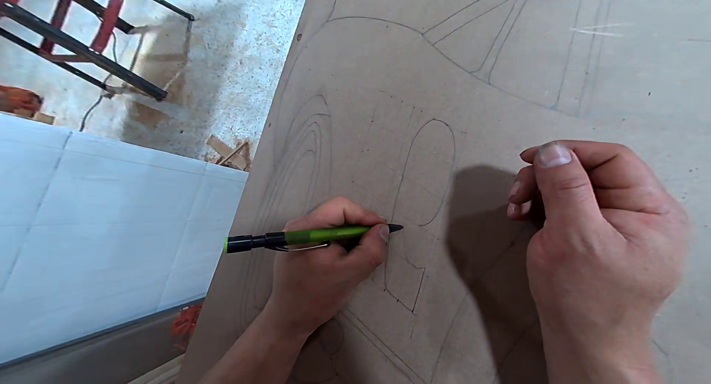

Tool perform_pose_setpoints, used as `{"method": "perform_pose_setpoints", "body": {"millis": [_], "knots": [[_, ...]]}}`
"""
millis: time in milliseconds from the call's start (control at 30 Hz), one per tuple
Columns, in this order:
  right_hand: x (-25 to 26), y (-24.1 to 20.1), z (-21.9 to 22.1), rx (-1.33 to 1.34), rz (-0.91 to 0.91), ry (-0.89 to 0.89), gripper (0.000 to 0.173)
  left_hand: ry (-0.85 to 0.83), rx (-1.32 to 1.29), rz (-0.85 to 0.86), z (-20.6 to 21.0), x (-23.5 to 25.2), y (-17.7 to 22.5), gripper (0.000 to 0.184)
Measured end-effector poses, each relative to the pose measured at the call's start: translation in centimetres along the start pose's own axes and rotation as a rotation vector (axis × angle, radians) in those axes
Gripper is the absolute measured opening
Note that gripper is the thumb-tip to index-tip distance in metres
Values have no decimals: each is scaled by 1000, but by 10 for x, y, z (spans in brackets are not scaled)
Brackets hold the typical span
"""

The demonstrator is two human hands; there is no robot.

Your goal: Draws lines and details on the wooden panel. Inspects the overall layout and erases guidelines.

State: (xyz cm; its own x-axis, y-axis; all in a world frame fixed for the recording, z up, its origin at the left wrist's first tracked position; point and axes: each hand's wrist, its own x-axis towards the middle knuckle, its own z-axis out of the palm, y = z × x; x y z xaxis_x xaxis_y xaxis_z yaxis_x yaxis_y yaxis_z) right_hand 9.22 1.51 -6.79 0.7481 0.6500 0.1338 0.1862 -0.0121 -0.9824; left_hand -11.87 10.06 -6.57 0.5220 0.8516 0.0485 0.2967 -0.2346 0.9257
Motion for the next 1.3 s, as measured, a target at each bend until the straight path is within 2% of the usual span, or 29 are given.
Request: {"method": "perform_pose_setpoints", "body": {"millis": [800, 1300], "knots": [[0, 0, 0, -23, -7, -1, 17, 4, -57, -11, 2, 2, 2, 5], [2, 7, 0, 11, -43, -12, 14, -28, 32, 32, 1, 0, 2, 5]]}}
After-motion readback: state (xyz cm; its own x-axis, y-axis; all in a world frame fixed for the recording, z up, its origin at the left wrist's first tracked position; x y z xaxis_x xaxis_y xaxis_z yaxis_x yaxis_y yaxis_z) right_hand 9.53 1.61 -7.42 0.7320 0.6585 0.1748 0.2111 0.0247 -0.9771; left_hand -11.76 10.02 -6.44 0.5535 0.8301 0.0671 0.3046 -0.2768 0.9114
